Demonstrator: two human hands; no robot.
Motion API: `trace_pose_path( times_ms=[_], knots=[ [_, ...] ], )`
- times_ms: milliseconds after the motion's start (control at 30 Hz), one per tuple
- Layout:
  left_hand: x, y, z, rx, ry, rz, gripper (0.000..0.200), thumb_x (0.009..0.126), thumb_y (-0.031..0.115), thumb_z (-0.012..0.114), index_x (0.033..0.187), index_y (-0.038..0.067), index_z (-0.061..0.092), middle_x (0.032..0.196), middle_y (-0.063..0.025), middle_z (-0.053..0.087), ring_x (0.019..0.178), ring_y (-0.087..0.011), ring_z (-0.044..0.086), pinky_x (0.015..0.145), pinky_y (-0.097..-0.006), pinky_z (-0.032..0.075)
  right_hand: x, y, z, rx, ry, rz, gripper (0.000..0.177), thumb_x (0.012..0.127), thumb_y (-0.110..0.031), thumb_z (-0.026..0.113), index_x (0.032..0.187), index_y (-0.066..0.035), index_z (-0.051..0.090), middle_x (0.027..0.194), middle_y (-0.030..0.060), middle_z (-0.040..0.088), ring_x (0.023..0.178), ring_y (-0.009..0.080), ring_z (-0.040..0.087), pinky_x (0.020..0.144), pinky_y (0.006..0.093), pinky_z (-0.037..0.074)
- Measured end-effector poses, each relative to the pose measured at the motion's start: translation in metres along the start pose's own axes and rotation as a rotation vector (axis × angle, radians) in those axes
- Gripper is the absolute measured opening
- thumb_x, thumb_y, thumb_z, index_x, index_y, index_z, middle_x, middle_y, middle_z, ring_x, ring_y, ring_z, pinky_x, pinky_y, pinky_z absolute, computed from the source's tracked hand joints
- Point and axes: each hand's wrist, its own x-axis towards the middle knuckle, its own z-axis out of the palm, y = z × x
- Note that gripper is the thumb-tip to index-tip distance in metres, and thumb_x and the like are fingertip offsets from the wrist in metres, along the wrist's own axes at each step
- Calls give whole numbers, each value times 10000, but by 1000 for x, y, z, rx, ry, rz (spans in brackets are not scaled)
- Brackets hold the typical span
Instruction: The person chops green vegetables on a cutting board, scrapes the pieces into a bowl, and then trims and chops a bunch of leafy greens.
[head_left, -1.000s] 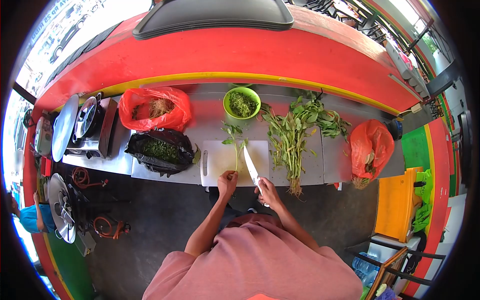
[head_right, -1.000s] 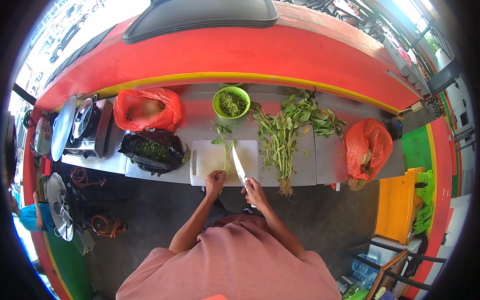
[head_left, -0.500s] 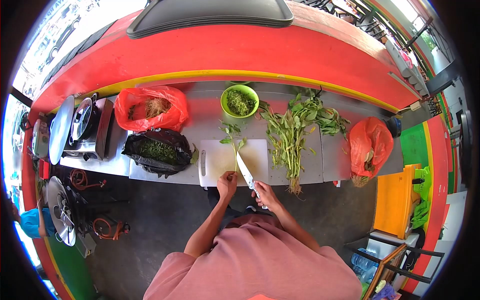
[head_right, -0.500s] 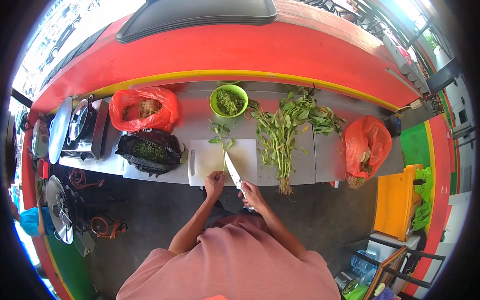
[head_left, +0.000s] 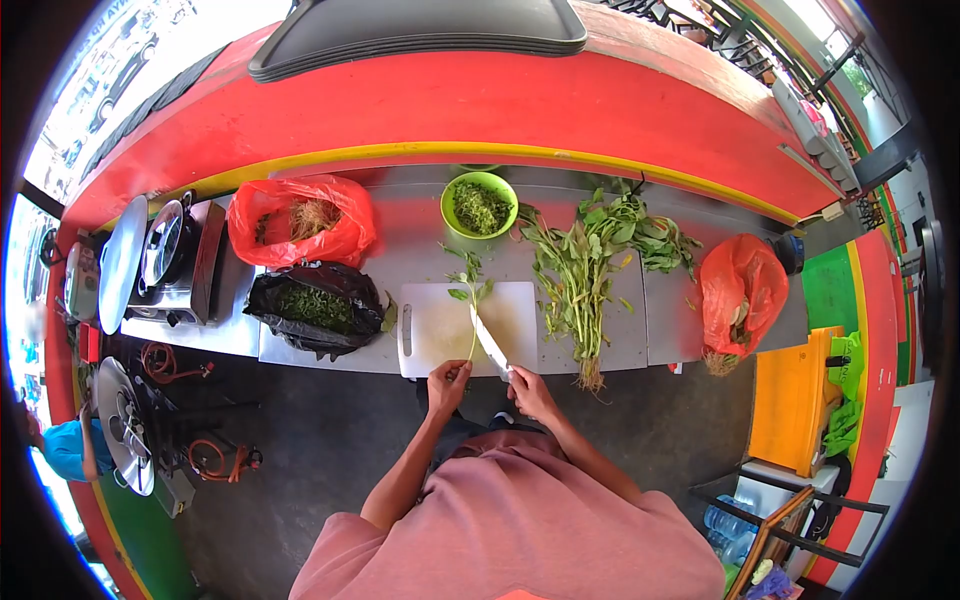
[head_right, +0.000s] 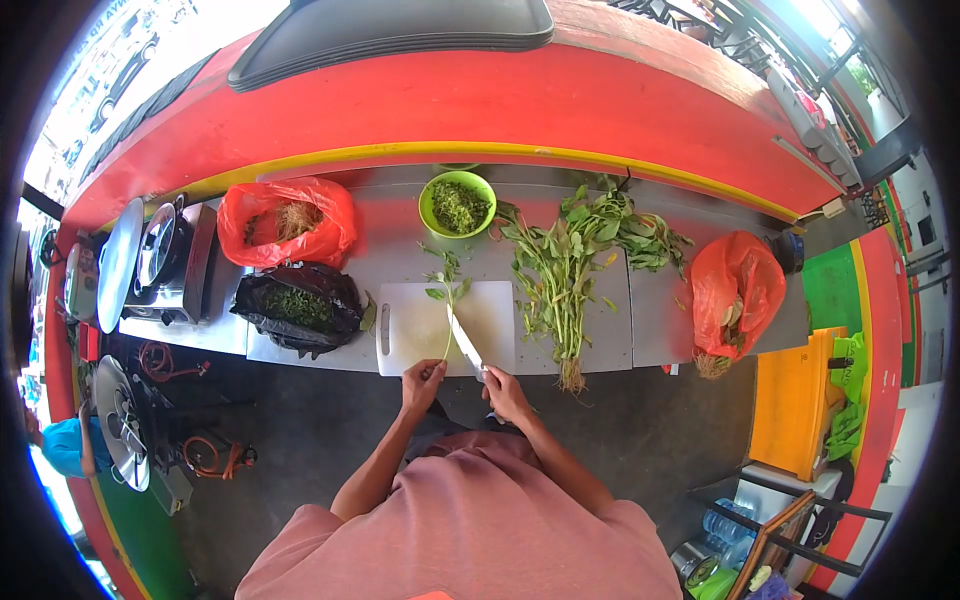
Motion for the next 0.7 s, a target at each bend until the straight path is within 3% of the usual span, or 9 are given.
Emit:
trace_pose_path(
  times_ms=[33,167,233,333,467,700],
  knots=[
    [-3,-3,-3,30,29,15,292,906,233,753,994,-45,743,730,-39,700,628,-53,568,591,-243,472,-2,-7,-2,146,-56,171,383,1072,-254,481,1411,-82,526,711,27,560,452,57,420,381,237,335],
    [-11,-13,-11,35,65,-50,294,894,232,765,985,-47,746,727,-44,706,630,-57,581,599,-242,478,-8,-16,-5,269,-43,272,400,1077,-269,476,1435,-92,497,719,23,531,443,43,377,375,232,306],
    [-16,-7,-12,26,85,-63,300,887,235,772,979,-49,745,728,-47,713,638,-58,592,603,-242,483,-9,-20,-7,172,39,153,339,1059,-265,499,1281,-37,618,644,13,580,473,70,482,446,268,405],
    [-18,-8,-12,-2,77,-59,297,888,234,772,974,-49,745,740,-51,721,647,-58,601,609,-242,488,-6,-22,-7,55,-2,65,380,1066,-273,502,1378,-65,561,687,14,563,453,54,437,387,233,351],
    [-19,-3,-10,0,66,-86,292,890,232,770,970,-48,745,736,-46,717,641,-54,595,607,-241,486,-4,-22,-5,-30,-8,-5,379,1058,-280,513,1353,-54,589,662,4,575,458,58,465,395,233,374],
    [-22,1,-11,-10,54,-95,287,896,224,764,975,-51,744,732,-36,711,636,-43,585,604,-233,480,-6,-26,-3,-196,83,-139,357,1038,-253,531,1284,-12,627,657,84,632,566,146,608,556,339,484]
  ],
)
